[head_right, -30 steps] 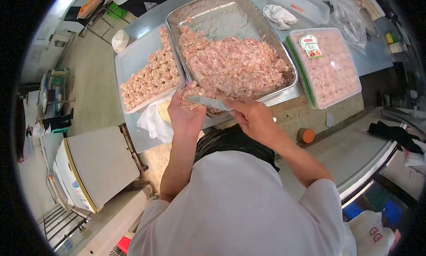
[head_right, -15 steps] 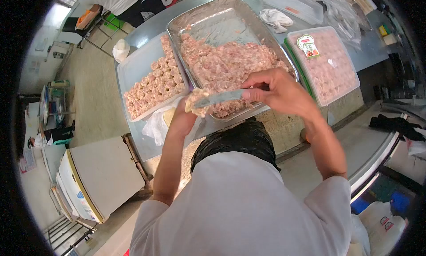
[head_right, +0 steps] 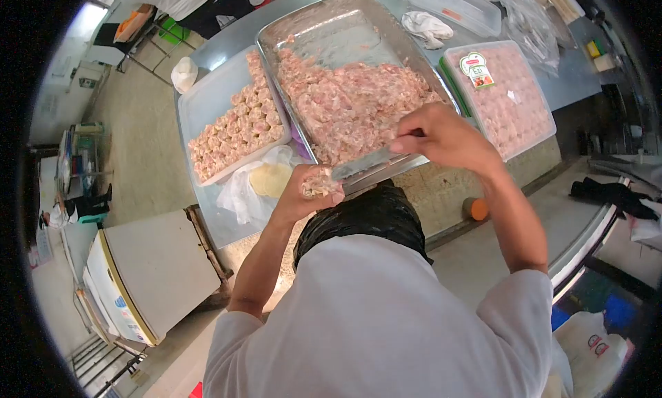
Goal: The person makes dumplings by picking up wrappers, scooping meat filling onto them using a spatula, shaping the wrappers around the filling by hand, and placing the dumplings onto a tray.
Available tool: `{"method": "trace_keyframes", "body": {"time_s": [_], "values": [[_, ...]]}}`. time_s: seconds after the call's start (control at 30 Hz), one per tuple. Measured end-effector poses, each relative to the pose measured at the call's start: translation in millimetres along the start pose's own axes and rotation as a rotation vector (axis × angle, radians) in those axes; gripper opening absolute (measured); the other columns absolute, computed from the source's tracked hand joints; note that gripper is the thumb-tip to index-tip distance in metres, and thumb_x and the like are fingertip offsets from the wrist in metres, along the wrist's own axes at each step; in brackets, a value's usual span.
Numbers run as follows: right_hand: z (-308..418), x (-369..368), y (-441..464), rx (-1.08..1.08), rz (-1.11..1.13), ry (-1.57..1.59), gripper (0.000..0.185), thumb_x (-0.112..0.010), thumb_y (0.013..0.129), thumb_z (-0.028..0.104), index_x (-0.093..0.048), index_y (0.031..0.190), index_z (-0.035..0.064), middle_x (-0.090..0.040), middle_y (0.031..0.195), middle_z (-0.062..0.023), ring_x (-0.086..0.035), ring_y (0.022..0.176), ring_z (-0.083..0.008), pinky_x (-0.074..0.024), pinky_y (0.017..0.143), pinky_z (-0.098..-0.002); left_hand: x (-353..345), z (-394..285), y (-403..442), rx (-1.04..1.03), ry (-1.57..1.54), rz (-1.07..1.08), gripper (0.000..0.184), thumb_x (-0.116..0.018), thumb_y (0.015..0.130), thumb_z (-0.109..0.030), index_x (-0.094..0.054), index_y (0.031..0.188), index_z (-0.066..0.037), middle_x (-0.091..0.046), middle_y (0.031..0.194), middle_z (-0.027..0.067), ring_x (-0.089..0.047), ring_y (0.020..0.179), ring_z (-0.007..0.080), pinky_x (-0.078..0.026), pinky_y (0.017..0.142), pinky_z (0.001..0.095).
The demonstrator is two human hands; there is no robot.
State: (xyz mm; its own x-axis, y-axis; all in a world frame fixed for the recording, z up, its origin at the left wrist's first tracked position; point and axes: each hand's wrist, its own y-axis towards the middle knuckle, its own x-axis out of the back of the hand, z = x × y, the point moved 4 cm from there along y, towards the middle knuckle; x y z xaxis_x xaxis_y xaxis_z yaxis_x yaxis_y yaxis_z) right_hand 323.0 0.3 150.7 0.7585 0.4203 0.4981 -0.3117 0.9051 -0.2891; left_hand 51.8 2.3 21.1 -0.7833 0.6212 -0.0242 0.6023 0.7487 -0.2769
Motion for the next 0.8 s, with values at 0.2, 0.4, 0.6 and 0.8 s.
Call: {"method": "trace_keyframes", "body": {"time_s": [0.2, 0.4, 0.6, 0.8], "values": [[2.6, -31.3, -2.1, 0.021, -0.066, 0.021, 0.020, -0.073, 0.090, 0.015, -0.068, 0.084, -0.0036, -0.055, 0.065, -0.0134, -0.048, 0.061, -0.0154, -0.0409, 0.059, -0.0348, -3.2, -12.7, 0.6, -0.290, 0.218, -0.170, 0.041, -0.092, 0.072, -0.016, -0.069, 0.103, -0.001, -0.069, 0.087, 0.0045, -0.065, 0.080, 0.0134, -0.052, 0.074, 0.0288], [-12.4, -12.0, -11.5, -0.096, -0.102, 0.064, 0.023, -0.072, 0.092, 0.014, -0.065, 0.081, -0.0049, -0.051, 0.061, -0.0118, -0.044, 0.059, -0.0146, -0.0394, 0.057, -0.0352, -1.9, -45.8, 6.6, -0.157, 0.208, 0.009, 0.034, -0.089, 0.075, -0.026, -0.072, 0.090, -0.001, -0.068, 0.082, 0.0081, -0.065, 0.083, 0.0149, -0.050, 0.080, 0.0315], [-14.4, -29.2, -2.1, 0.003, -0.161, 0.049, 0.027, -0.071, 0.094, 0.015, -0.066, 0.078, -0.0053, -0.046, 0.058, -0.0050, -0.041, 0.060, -0.0102, -0.0360, 0.054, -0.0332, -6.8, -64.7, 17.4, -0.138, 0.249, 0.043, 0.039, -0.089, 0.075, -0.023, -0.072, 0.101, 0.000, -0.071, 0.087, 0.0090, -0.065, 0.085, 0.0147, -0.051, 0.083, 0.0298], [-37.3, 2.3, -14.7, -0.132, -0.224, 0.017, 0.030, -0.070, 0.095, 0.015, -0.063, 0.075, -0.0057, -0.040, 0.058, -0.0005, -0.036, 0.061, -0.0080, -0.0312, 0.053, -0.0317, -10.4, -58.8, 17.8, -0.394, 0.076, -0.197, 0.057, -0.093, 0.071, -0.021, -0.069, 0.118, 0.001, -0.070, 0.101, 0.0085, -0.065, 0.095, 0.0162, -0.050, 0.089, 0.0305]]}}
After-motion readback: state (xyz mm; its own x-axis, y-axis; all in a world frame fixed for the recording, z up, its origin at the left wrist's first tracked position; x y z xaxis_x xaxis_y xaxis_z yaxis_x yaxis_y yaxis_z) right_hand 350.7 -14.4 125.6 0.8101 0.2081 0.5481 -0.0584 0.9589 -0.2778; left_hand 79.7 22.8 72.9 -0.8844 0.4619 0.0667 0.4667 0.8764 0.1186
